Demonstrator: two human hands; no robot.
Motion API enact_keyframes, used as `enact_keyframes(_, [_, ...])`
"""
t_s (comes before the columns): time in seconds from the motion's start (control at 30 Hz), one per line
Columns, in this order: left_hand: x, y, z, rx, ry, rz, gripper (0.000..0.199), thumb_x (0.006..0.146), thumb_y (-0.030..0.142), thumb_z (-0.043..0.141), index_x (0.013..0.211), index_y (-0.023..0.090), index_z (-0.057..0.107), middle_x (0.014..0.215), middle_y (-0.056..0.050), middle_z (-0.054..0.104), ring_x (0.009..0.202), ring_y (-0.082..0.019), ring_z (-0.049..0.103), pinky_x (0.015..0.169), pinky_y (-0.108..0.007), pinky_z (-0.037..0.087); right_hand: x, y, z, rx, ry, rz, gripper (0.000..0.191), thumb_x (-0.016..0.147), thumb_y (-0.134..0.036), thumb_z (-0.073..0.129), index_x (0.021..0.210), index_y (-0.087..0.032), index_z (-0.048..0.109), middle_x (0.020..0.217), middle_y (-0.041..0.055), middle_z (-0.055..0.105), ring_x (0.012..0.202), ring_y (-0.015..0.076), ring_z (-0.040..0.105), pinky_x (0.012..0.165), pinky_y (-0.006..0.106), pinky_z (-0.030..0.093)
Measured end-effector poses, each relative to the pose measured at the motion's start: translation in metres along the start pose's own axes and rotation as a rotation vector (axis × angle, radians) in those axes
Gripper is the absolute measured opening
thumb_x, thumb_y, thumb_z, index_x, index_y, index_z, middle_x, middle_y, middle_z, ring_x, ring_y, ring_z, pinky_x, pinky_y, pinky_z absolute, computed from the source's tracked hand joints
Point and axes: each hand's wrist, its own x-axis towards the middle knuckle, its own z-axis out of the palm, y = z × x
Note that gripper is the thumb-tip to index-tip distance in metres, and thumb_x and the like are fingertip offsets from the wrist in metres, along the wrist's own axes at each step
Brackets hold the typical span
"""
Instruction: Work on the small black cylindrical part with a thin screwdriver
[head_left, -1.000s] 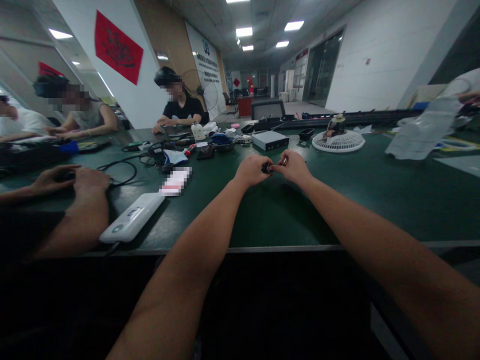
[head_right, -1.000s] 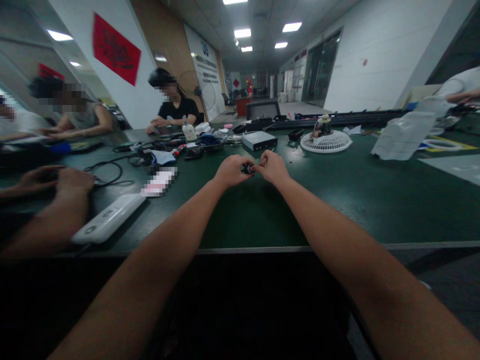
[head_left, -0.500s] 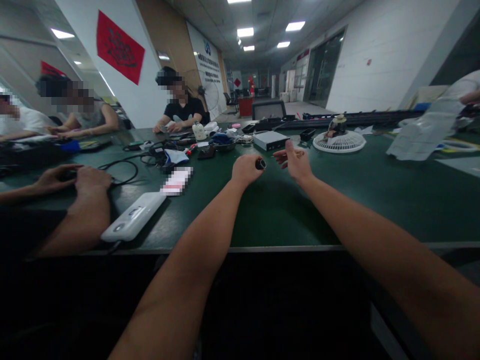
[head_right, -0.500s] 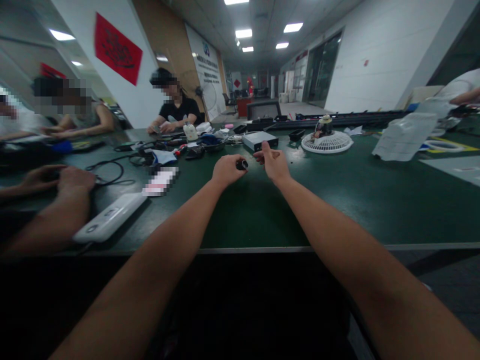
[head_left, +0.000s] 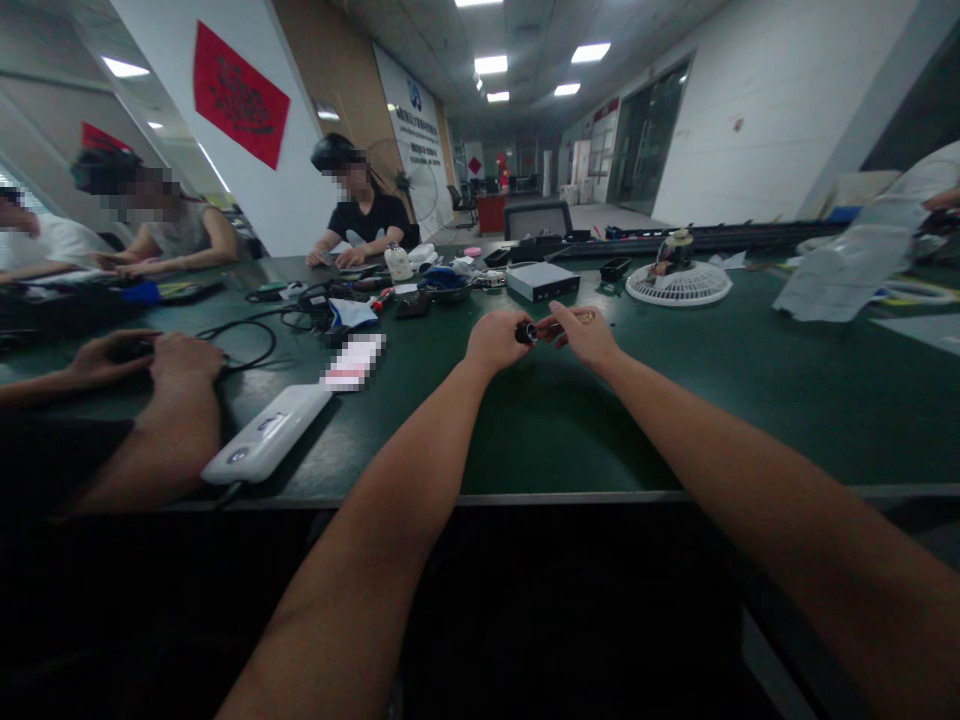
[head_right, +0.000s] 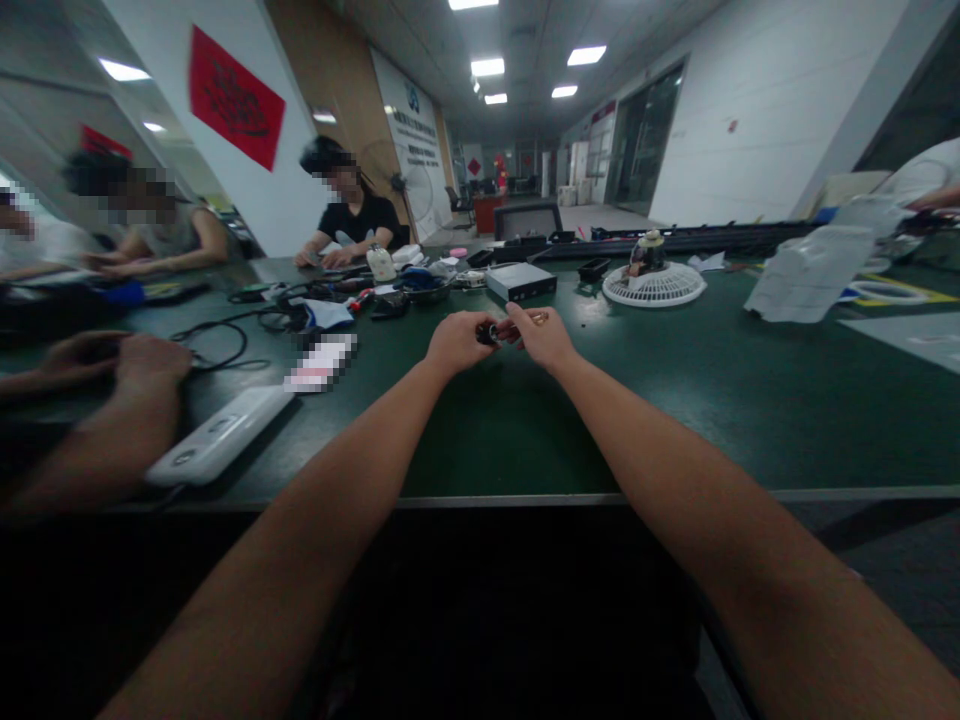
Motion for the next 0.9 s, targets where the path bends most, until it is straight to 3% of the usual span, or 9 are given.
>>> enact_keyframes(0.27, [0.001, 0.001, 0.002, 0.002, -0.016, 0.005, 0.028, 0.078, 0.03, 0.076, 0.106, 0.024, 0.077, 0.103, -0.007, 0.077, 0.099, -0.026, 0.068, 0.09, -0.038, 0.053, 0.004, 0.004, -0.003, -0.074, 0.077, 0.019, 0.045, 0.096, -0.055, 0.058, 0.08, -0.017, 0.074, 0.073, 0.0125, 0.076, 0.063, 0.0209, 0.07, 0.061, 0.033, 0.055])
enact_keyframes(0.4, [0.001, -0.001, 0.002, 0.001, -0.024, 0.012, 0.03, 0.077, 0.032, 0.077, 0.106, 0.024, 0.077, 0.103, -0.007, 0.077, 0.099, -0.026, 0.068, 0.089, -0.038, 0.053, 0.003, 0.005, -0.002, -0.016, 0.044, -0.026, 0.047, 0.095, -0.058, 0.058, 0.077, -0.017, 0.073, 0.081, 0.0128, 0.078, 0.065, 0.0197, 0.07, 0.056, 0.031, 0.053])
enact_keyframes(0.53, [0.0, -0.003, 0.003, 0.003, -0.014, 0.028, 0.03, 0.078, 0.03, 0.075, 0.107, 0.023, 0.077, 0.102, -0.008, 0.077, 0.098, -0.026, 0.068, 0.088, -0.038, 0.053, 0.003, 0.003, -0.002, -0.011, -0.02, 0.007, 0.051, 0.097, -0.059, 0.055, 0.072, -0.017, 0.072, 0.076, 0.0124, 0.078, 0.064, 0.0185, 0.071, 0.054, 0.027, 0.052])
enact_keyframes(0.67, [0.001, -0.002, 0.005, 0.013, -0.032, 0.028, 0.03, 0.078, 0.031, 0.075, 0.106, 0.024, 0.077, 0.1, -0.007, 0.077, 0.097, -0.026, 0.069, 0.087, -0.038, 0.053, 0.007, 0.009, -0.004, -0.097, 0.037, 0.062, 0.05, 0.096, -0.056, 0.057, 0.071, -0.017, 0.074, 0.073, 0.012, 0.077, 0.061, 0.0185, 0.07, 0.051, 0.027, 0.052])
enact_keyframes(0.8, [0.001, -0.002, 0.005, 0.013, -0.032, 0.012, 0.031, 0.077, 0.032, 0.077, 0.108, 0.024, 0.077, 0.102, -0.008, 0.076, 0.1, -0.028, 0.068, 0.09, -0.039, 0.053, 0.012, 0.015, -0.003, -0.103, 0.112, 0.023, 0.038, 0.092, -0.049, 0.066, 0.077, -0.016, 0.077, 0.075, 0.0112, 0.077, 0.065, 0.0203, 0.072, 0.062, 0.032, 0.06])
enact_keyframes(0.9, [0.001, -0.004, 0.004, 0.006, -0.006, -0.004, 0.032, 0.077, 0.032, 0.077, 0.108, 0.023, 0.077, 0.103, -0.008, 0.076, 0.1, -0.028, 0.068, 0.09, -0.039, 0.053, 0.01, 0.013, 0.0, -0.009, 0.1, -0.001, 0.028, 0.089, -0.041, 0.072, 0.079, -0.015, 0.077, 0.078, 0.0113, 0.078, 0.068, 0.0209, 0.074, 0.069, 0.034, 0.063])
